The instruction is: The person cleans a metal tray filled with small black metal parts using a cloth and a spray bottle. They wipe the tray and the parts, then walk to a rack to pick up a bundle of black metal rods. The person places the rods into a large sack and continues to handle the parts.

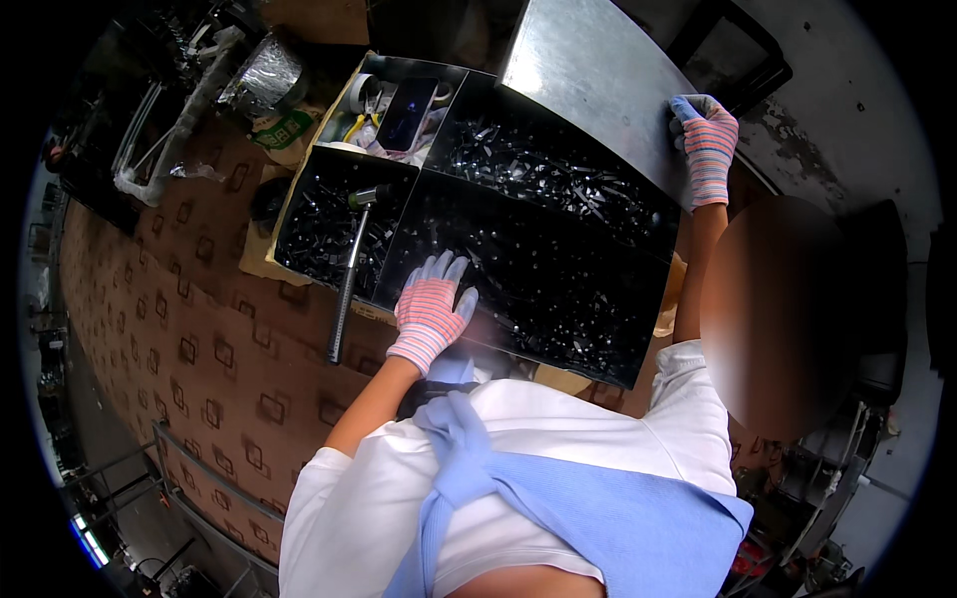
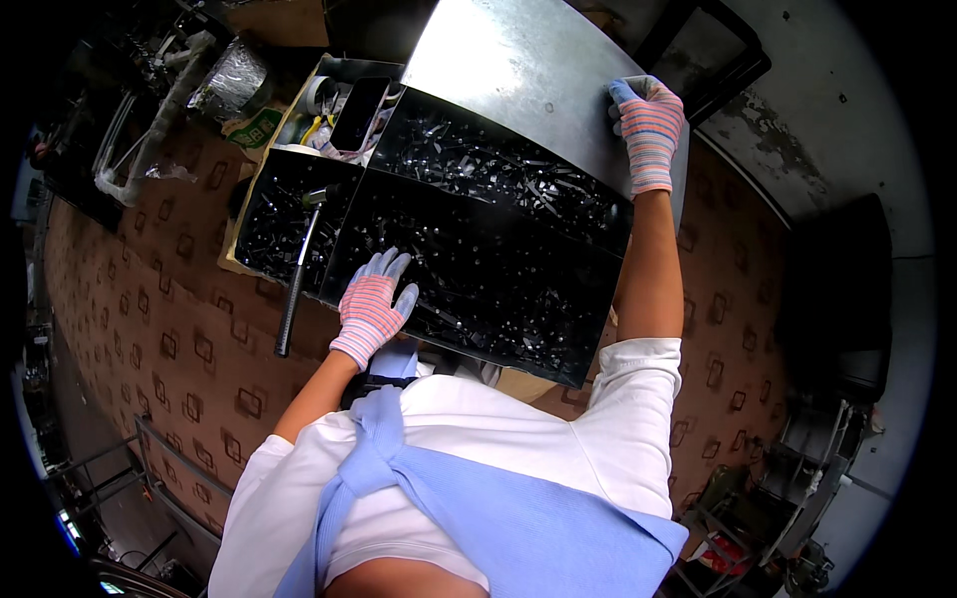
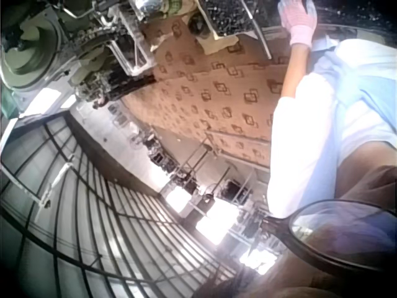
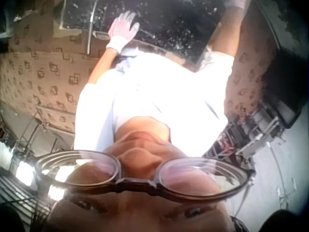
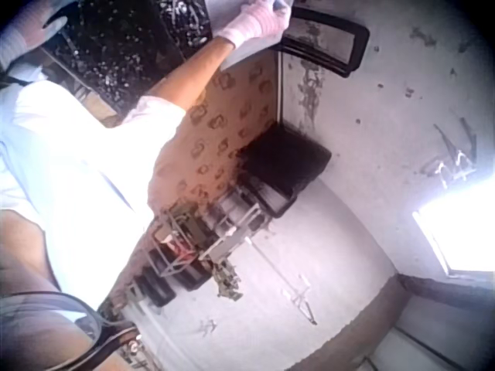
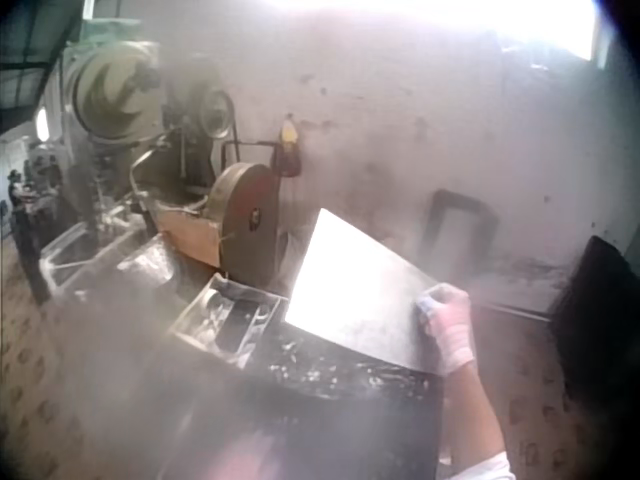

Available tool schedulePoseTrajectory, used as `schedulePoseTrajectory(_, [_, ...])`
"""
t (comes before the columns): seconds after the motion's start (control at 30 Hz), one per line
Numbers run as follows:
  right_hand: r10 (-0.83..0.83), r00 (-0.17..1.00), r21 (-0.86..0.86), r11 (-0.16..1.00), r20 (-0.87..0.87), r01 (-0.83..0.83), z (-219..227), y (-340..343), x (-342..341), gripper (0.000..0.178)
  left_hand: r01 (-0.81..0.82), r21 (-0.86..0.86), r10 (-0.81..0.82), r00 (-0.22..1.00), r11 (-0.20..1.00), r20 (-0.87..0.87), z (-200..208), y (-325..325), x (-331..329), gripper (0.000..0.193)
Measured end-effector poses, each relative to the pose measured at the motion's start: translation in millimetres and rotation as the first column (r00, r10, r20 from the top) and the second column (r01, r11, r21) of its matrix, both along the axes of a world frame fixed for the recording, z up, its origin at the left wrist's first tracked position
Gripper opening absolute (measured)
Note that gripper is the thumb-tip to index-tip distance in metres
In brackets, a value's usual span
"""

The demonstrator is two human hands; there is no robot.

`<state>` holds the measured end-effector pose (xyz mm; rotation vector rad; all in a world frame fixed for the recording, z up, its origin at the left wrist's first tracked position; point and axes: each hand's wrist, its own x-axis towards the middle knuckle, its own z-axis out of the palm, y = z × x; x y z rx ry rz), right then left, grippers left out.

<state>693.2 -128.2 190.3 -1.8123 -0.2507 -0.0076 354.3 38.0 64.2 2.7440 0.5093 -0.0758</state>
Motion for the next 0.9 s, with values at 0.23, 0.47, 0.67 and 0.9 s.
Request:
schedulePoseTrajectory(0.23, [0.055, 0.995, -0.105, 0.992, -0.085, -0.064, -13.1, 14.3, -9.1, 0.012, 0.003, -0.001, -0.003, 0.999, 1.000, 0.046, 1.1, 0.4, -1.8, 0.052])
schedulePoseTrajectory(0.47, [0.105, 0.988, -0.281, 0.951, -0.109, -0.132, -34.9, 38.4, -8.5, 0.015, -0.002, 0.016, 0.001, 0.997, 1.000, 0.073, 5.5, -0.2, -2.1, 0.050])
schedulePoseTrajectory(0.67, [0.147, 0.979, -0.343, 0.920, -0.140, -0.188, -45.7, 52.5, -16.6, 0.016, -0.012, 0.043, 0.008, 0.997, 0.999, 0.081, 2.4, -1.4, -2.5, 0.050])
schedulePoseTrajectory(0.9, [0.164, 0.979, -0.371, 0.908, -0.119, -0.198, -36.4, 57.6, -13.7, 0.019, -0.013, 0.056, 0.009, 0.997, 0.998, 0.082, 0.5, -1.9, -3.4, 0.045])
